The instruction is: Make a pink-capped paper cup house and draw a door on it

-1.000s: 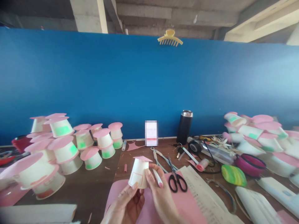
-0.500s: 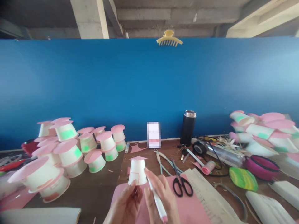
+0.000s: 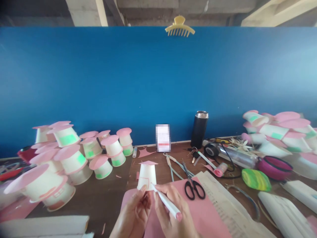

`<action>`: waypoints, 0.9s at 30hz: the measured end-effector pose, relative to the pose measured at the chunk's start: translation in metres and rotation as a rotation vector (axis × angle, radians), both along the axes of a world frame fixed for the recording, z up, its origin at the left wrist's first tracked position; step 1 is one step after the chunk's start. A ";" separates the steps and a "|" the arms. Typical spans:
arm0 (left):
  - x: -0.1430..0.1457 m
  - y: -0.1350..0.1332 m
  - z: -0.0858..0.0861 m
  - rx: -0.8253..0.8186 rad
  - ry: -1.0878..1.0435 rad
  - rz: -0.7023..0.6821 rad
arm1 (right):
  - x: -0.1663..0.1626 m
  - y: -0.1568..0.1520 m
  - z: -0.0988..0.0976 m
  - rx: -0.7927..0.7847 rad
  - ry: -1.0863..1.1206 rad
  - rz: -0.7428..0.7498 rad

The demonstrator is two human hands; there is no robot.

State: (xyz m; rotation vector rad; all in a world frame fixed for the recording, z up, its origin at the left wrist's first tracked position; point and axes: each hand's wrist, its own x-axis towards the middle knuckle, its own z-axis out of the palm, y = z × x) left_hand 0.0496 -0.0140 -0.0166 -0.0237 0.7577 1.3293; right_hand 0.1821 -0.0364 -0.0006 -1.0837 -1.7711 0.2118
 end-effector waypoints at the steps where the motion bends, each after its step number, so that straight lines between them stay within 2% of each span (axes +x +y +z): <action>1: 0.000 -0.001 0.002 0.004 -0.006 -0.004 | 0.000 0.000 -0.001 -0.022 -0.003 0.007; 4: 0.001 -0.004 0.005 0.027 -0.019 -0.006 | 0.001 -0.001 -0.003 -0.038 -0.020 0.017; 14: 0.002 -0.009 0.013 0.055 0.018 -0.017 | 0.000 0.001 0.003 0.056 -0.064 -0.017; 27: 0.003 -0.009 0.009 0.076 0.029 -0.033 | 0.003 0.001 0.002 0.064 -0.060 -0.010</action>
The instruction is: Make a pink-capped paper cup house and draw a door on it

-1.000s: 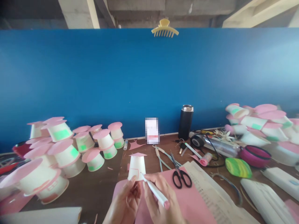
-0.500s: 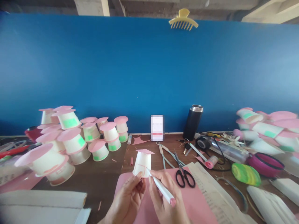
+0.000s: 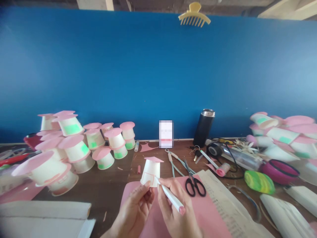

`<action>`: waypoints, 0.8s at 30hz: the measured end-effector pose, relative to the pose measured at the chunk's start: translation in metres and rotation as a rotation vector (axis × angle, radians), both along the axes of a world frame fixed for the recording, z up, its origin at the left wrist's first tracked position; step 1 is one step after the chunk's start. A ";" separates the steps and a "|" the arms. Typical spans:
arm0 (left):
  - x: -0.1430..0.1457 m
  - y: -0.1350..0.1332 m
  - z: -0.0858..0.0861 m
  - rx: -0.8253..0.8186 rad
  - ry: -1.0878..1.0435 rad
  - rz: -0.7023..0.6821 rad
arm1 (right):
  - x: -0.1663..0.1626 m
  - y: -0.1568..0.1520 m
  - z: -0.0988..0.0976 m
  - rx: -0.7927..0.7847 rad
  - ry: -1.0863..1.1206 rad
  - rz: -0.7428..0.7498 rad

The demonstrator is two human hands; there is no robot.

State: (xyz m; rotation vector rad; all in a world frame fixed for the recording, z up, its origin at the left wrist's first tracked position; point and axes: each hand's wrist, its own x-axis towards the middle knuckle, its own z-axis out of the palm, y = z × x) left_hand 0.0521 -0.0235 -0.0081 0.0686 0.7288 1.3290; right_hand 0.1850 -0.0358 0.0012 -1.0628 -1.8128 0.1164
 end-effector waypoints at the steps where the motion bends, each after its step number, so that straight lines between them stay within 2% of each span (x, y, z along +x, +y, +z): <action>1: 0.000 0.000 0.000 0.004 -0.001 -0.003 | 0.000 0.000 0.001 -0.002 -0.005 -0.002; 16: -0.001 0.000 -0.001 0.009 0.000 -0.020 | 0.000 0.000 0.001 0.060 -0.033 -0.014; 24: -0.001 0.000 -0.001 0.033 -0.006 -0.027 | -0.002 0.000 0.002 0.036 -0.025 -0.015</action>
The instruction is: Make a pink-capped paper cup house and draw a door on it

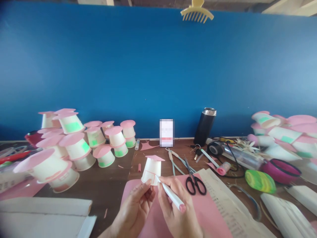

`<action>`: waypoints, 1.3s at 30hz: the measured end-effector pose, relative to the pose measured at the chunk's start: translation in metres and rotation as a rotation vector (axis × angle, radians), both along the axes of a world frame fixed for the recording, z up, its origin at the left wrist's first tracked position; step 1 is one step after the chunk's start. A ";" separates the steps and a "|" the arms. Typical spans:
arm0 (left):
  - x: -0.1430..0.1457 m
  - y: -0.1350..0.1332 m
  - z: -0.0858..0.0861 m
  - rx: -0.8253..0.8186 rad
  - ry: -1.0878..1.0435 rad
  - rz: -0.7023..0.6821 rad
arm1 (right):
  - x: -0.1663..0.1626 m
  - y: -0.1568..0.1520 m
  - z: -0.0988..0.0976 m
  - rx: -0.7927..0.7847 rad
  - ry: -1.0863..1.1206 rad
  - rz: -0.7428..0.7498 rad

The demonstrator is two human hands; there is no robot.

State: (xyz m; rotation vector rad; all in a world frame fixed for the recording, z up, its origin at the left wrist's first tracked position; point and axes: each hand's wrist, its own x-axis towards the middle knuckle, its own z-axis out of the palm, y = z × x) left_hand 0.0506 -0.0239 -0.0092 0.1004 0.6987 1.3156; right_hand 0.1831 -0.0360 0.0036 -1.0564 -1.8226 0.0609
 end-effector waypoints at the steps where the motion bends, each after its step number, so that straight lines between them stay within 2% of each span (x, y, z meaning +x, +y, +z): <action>1: 0.000 0.000 0.000 0.001 0.002 0.000 | 0.000 0.000 0.000 -0.006 0.004 0.000; 28: 0.000 -0.001 0.002 0.022 0.021 -0.018 | -0.001 0.000 0.006 -0.016 -0.043 -0.008; 39: -0.002 0.001 -0.003 0.043 0.022 -0.011 | -0.004 0.000 0.005 -0.018 -0.035 0.015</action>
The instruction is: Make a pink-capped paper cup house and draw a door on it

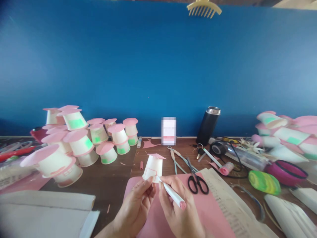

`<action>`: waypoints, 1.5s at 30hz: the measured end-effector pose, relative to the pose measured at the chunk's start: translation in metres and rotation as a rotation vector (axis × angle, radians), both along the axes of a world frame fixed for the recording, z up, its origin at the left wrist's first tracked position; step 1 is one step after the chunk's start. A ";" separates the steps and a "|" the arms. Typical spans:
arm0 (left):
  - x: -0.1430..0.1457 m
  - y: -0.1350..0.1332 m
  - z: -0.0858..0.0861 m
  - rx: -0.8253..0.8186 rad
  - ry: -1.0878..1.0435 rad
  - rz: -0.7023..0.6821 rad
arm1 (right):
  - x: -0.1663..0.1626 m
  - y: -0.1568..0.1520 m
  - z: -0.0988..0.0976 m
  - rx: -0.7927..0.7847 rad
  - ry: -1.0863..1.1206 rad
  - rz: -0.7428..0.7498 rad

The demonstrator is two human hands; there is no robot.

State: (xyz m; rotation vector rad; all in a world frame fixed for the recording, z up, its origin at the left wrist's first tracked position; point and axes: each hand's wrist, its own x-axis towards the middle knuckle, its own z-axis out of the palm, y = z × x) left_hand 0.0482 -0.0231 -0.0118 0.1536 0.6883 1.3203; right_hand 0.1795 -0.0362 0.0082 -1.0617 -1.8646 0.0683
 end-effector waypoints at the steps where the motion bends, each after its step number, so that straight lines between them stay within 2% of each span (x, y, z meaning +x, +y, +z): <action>1: 0.000 0.000 0.000 0.001 -0.004 -0.001 | 0.000 0.000 0.001 0.006 -0.002 0.002; 17: 0.000 0.001 0.000 -0.015 -0.030 0.033 | -0.001 -0.002 0.003 0.002 0.009 0.020; 38: 0.001 0.001 -0.002 -0.016 -0.058 0.049 | -0.001 -0.002 0.002 -0.084 0.025 0.017; 45: 0.000 0.001 0.003 -0.034 -0.044 0.047 | 0.000 -0.004 -0.001 -0.089 0.078 0.031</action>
